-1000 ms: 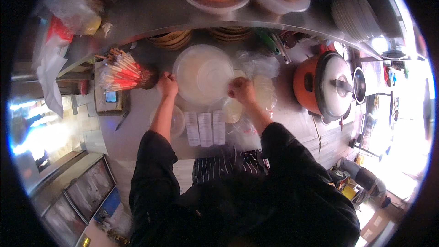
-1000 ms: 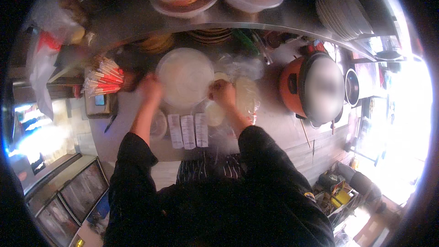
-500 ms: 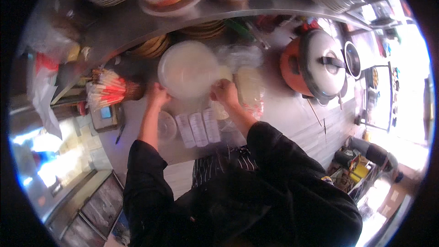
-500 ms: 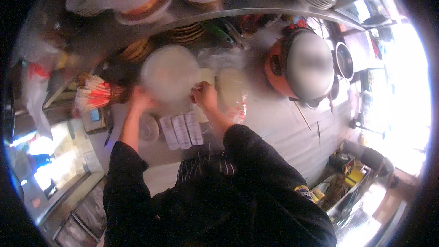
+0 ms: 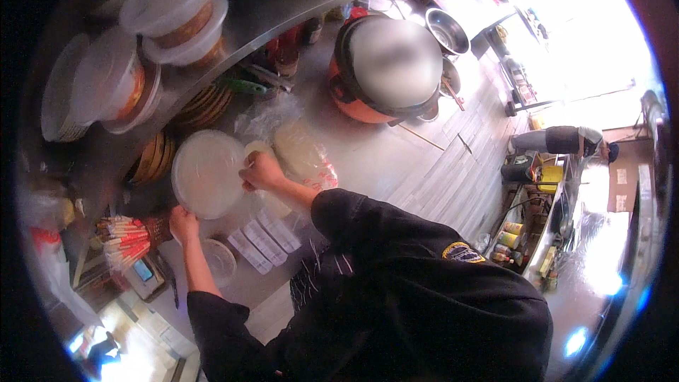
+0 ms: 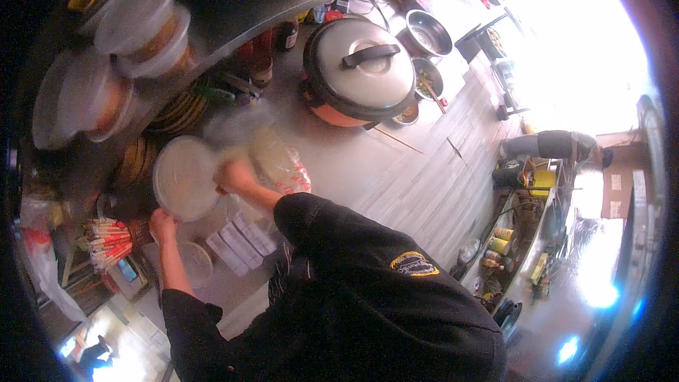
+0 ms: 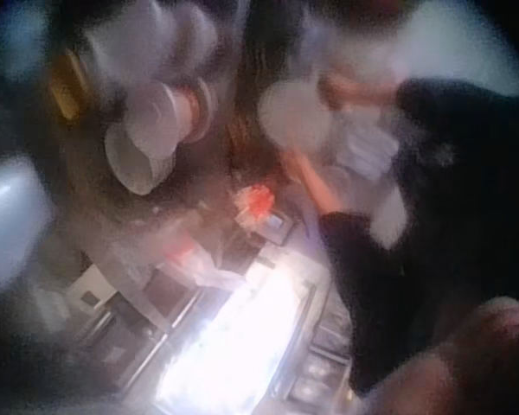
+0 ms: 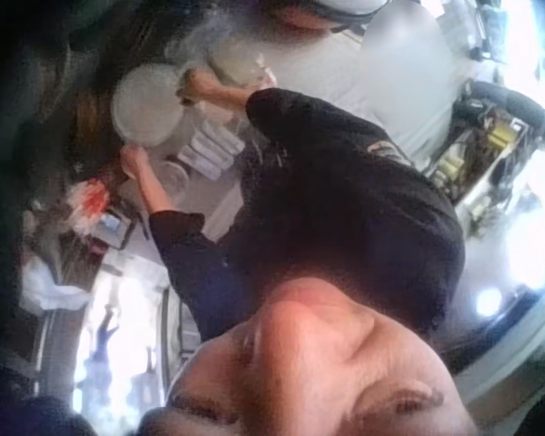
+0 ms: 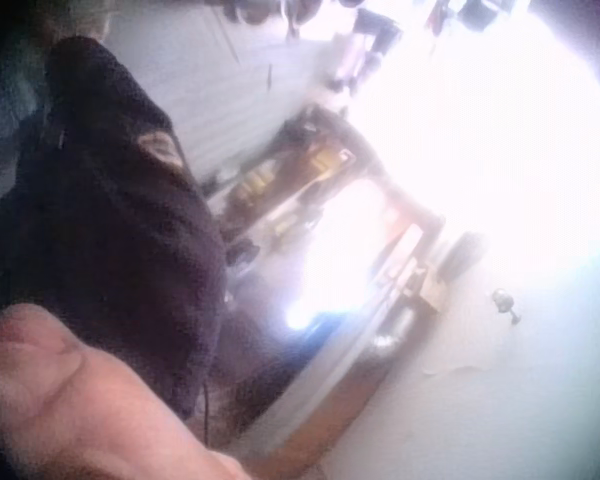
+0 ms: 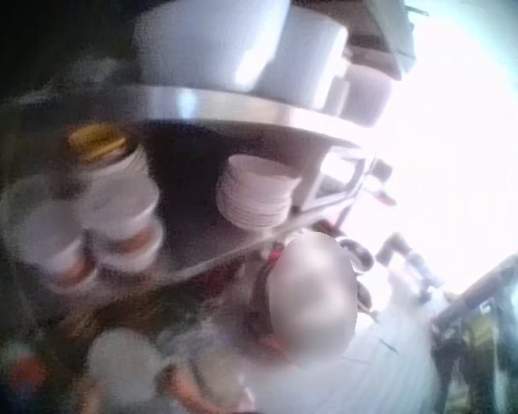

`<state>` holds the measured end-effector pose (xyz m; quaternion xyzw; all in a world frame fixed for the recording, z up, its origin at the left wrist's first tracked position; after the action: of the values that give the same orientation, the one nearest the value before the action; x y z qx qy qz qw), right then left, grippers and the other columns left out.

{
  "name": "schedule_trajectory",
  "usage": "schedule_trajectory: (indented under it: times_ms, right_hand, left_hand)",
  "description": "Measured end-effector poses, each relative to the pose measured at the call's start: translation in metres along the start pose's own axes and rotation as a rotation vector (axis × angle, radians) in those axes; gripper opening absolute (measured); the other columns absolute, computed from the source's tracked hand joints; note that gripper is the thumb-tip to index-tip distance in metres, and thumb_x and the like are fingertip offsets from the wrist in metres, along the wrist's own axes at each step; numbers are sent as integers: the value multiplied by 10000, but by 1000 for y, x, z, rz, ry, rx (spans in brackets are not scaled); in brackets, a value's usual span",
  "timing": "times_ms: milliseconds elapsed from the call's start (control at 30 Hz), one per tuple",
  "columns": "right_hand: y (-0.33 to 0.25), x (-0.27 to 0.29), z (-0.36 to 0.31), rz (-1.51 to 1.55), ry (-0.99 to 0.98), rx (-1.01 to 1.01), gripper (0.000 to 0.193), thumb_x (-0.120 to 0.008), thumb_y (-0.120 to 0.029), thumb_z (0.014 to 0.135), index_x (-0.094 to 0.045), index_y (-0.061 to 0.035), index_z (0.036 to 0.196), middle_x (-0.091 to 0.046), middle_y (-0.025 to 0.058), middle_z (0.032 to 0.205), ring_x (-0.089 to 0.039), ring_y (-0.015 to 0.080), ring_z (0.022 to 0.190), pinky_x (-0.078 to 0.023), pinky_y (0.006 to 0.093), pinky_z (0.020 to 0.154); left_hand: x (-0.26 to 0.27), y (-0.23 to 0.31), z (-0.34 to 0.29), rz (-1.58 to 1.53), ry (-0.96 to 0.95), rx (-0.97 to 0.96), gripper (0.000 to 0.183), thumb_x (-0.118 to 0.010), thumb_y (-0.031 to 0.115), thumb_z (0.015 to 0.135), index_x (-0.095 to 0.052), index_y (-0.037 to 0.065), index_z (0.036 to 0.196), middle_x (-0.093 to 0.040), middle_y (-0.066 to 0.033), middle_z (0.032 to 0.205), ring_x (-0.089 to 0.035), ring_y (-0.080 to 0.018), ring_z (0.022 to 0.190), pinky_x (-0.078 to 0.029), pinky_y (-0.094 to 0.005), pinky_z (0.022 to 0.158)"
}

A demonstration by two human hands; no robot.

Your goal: The person handles a receipt, scoops rice into a bowl, stir-fries vegetables in a wok, and chops green onions, a green pepper, and meat on a cutting board. The person hands a prepared bowl to a coworker and continues chopping.

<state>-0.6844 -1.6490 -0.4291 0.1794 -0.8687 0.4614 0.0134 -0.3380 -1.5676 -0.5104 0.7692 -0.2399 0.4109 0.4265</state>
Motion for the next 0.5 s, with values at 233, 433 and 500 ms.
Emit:
schedule_trajectory:
  times_ms: [233,433,500]
  right_hand:
    - [-7,-5,-28,-175,-213,67,213,-732,-242,887,-782,-37,857,-783,117,745,-758,241,651,-611,438,672]
    - [-5,-17,-41,-75,-191,115,152,-777,-165,958,-725,-21,954,-747,83,716,-765,193,656,-599,371,617]
    - [-6,-22,-42,69,-220,140,165,-767,-171,974,-737,-9,972,-746,88,720,-760,195,652,-601,371,618]
  left_hand:
    - [7,-7,-6,-597,7,379,372,-743,-54,936,-680,16,1296,-772,-152,1049,-755,-296,832,-641,-438,604]
    - [38,22,-23,-479,-52,338,252,-726,-66,920,-703,-37,1169,-760,-183,1058,-764,-296,842,-686,-423,611]
    - [44,34,-29,-423,-30,318,225,-686,-71,917,-725,-36,1136,-761,-181,1025,-772,-300,853,-689,-426,603]
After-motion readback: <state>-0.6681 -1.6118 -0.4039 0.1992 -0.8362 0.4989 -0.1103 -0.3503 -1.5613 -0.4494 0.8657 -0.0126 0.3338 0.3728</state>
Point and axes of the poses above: each hand's wrist, its own z-axis towards the middle knuckle, its own x-axis out of the back of the hand, y = z × x, the point moved 1 cm from there along z, towards the middle knuckle
